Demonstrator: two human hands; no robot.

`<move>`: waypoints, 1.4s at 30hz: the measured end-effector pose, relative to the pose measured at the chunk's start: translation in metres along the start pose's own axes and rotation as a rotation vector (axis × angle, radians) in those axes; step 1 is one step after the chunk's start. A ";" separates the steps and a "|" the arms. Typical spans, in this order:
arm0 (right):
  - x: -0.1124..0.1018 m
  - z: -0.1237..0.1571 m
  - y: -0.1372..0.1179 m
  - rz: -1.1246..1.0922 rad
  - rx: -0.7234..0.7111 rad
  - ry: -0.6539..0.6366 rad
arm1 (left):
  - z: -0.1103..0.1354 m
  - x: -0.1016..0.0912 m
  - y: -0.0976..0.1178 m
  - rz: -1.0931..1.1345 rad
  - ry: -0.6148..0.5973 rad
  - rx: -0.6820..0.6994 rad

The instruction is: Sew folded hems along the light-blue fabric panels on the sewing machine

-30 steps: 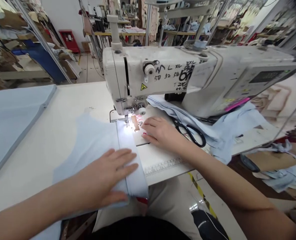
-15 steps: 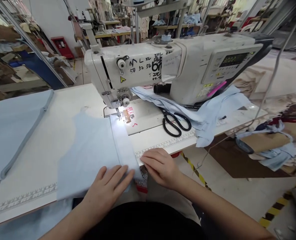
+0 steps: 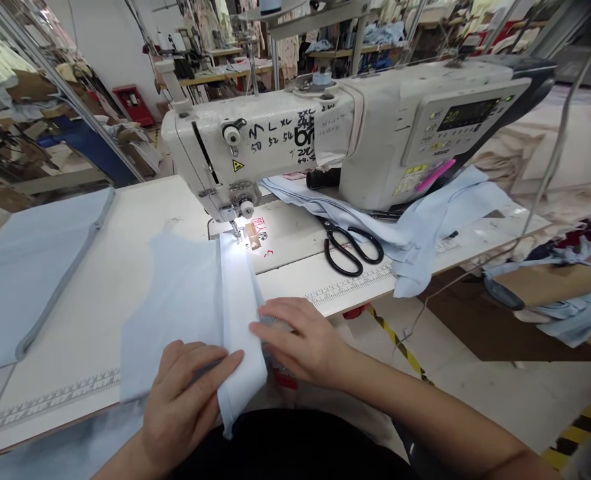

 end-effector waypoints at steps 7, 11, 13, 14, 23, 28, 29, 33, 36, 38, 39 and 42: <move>0.020 0.001 -0.006 0.035 -0.206 -0.201 | -0.026 0.014 -0.012 0.294 -0.197 -0.097; 0.021 0.003 -0.005 0.016 -0.180 -0.192 | -0.057 0.026 -0.056 0.207 -0.181 -0.230; 0.024 0.003 -0.008 0.005 -0.162 -0.178 | -0.064 0.038 -0.070 0.138 -0.271 -0.187; 0.025 0.003 -0.009 0.000 -0.153 -0.177 | -0.065 0.044 -0.074 0.117 -0.320 -0.153; 0.026 -0.008 -0.014 -0.041 -0.151 -0.269 | -0.054 0.049 -0.080 0.078 -0.414 -0.008; 0.024 -0.008 -0.018 -0.023 -0.162 -0.295 | -0.054 0.050 -0.080 0.094 -0.410 0.006; 0.024 -0.007 -0.019 -0.023 -0.161 -0.296 | -0.054 0.049 -0.080 0.098 -0.403 0.006; 0.023 -0.003 -0.023 -0.002 -0.175 -0.265 | -0.054 0.048 -0.080 0.097 -0.390 0.018; 0.024 -0.005 -0.021 -0.001 -0.184 -0.262 | -0.054 0.050 -0.082 0.084 -0.388 0.044; 0.026 -0.009 -0.016 0.005 -0.184 -0.281 | -0.056 0.050 -0.087 0.072 -0.378 0.050; 0.028 -0.011 -0.014 0.012 -0.185 -0.285 | -0.058 0.050 -0.090 0.064 -0.377 0.047; 0.033 -0.019 -0.004 0.030 -0.191 -0.290 | -0.062 0.053 -0.100 0.047 -0.398 0.041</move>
Point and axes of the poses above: each hand's wrist, its own z-axis away from the middle knuckle, its own x-axis out of the palm, y = z × x, the point moved 7 cm from there along -z, towards the middle knuckle, and after that the axes turned 2 degrees about x, right-handed, at the moved point
